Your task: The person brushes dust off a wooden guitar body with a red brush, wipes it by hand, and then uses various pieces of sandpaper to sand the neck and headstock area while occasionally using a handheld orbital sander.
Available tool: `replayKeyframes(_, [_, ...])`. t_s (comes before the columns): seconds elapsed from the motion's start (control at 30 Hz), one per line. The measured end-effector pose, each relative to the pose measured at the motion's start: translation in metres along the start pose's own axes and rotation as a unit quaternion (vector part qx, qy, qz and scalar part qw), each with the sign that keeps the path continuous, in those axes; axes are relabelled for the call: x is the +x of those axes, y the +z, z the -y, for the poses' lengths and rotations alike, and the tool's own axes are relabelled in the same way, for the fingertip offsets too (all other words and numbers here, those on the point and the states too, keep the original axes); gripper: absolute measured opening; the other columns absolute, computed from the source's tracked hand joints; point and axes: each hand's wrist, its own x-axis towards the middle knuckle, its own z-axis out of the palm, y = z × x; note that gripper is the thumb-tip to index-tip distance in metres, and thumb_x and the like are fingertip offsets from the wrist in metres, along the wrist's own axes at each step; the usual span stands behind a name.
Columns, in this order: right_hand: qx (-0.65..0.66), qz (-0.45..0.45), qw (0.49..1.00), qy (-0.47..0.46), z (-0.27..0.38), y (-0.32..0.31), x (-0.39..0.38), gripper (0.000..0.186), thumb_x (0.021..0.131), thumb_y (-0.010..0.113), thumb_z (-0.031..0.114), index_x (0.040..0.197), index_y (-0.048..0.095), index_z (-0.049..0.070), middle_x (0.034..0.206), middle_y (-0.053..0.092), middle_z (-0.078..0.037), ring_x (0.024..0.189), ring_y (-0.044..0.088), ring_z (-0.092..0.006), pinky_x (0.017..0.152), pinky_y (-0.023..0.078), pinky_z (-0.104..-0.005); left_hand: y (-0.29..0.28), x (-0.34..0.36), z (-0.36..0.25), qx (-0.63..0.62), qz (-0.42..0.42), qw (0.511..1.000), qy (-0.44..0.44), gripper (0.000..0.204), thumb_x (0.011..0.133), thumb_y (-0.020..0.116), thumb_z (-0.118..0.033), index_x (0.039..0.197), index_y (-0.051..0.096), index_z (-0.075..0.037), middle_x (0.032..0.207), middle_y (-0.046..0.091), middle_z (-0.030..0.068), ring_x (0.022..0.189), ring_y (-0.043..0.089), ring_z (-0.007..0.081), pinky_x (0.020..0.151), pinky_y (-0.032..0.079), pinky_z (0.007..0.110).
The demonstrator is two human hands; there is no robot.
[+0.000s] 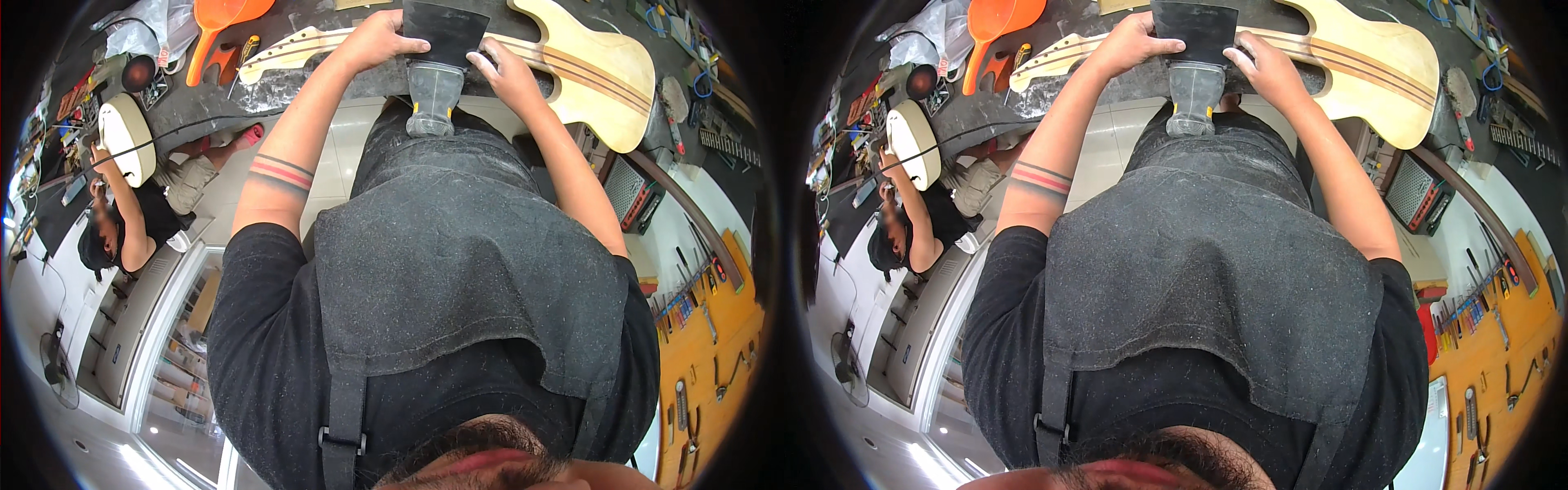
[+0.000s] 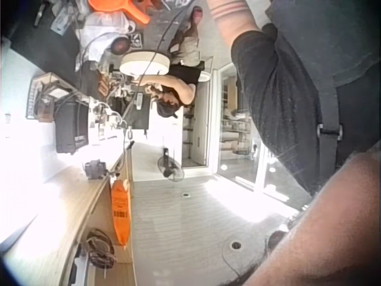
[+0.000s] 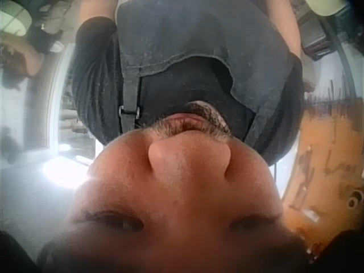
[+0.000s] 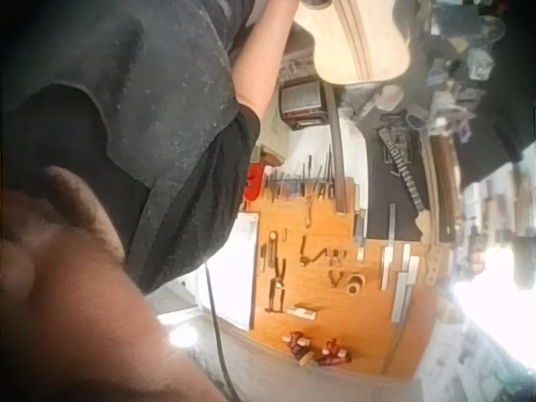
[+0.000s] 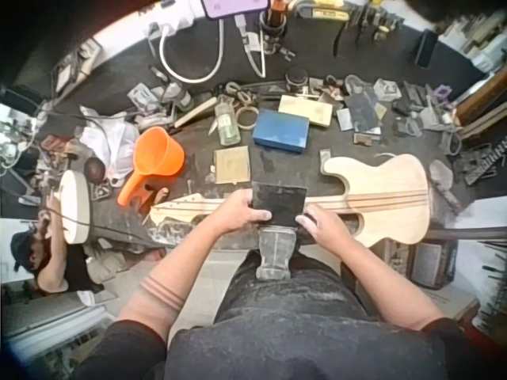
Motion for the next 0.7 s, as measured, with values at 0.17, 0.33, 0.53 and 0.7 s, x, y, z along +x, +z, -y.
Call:
replayKeyframes(0.17, [-0.004, 0.025, 1.000, 0.002, -0.004, -0.003, 0.001, 0.035, 0.109, 0.068, 0.039, 0.120, 0.064, 0.005, 0.103, 0.073, -0.025, 0.098, 0.070, -0.0477, 0.084, 0.055, -0.0503, -0.001, 0.003, 0.000, 0.020, 0.012, 1.000, -0.014, 0.039, 0.092, 0.091, -0.018, 0.125, 0.079, -0.001, 0.114, 0.082, 0.0072, 0.103, 0.075, 0.0159, 0.096, 0.059, 0.035])
replayKeyframes(0.33, [-0.017, 0.053, 0.998, 0.016, -0.007, -0.005, 0.000, 0.036, 0.110, 0.069, 0.035, 0.125, 0.065, 0.003, 0.111, 0.074, -0.021, 0.103, 0.071, -0.0418, 0.091, 0.055, -0.0445, -0.001, 0.004, 0.002, 0.039, 0.025, 0.999, -0.015, 0.039, 0.091, 0.091, -0.017, 0.125, 0.079, -0.001, 0.113, 0.082, 0.0071, 0.102, 0.075, 0.0157, 0.095, 0.059, 0.035])
replayKeyframes(0.53, [-0.024, 0.073, 0.997, 0.020, -0.004, -0.009, 0.001, 0.035, 0.110, 0.068, 0.037, 0.121, 0.064, 0.004, 0.102, 0.073, -0.023, 0.096, 0.070, -0.0431, 0.086, 0.055, -0.0462, 0.000, 0.007, 0.010, 0.032, 0.029, 0.999, -0.021, 0.034, 0.091, 0.090, -0.017, 0.120, 0.081, 0.000, 0.110, 0.083, 0.0065, 0.099, 0.075, 0.0152, 0.093, 0.059, 0.035])
replayKeyframes(0.7, [-0.026, 0.066, 0.998, -0.004, -0.006, -0.006, -0.001, 0.035, 0.111, 0.067, 0.038, 0.117, 0.062, 0.004, 0.097, 0.071, -0.025, 0.090, 0.069, -0.0451, 0.081, 0.054, -0.0482, -0.003, 0.006, 0.004, 0.042, 0.040, 0.998, -0.036, 0.041, 0.088, 0.092, -0.020, 0.124, 0.079, -0.002, 0.113, 0.083, 0.0101, 0.102, 0.075, 0.0180, 0.095, 0.059, 0.037])
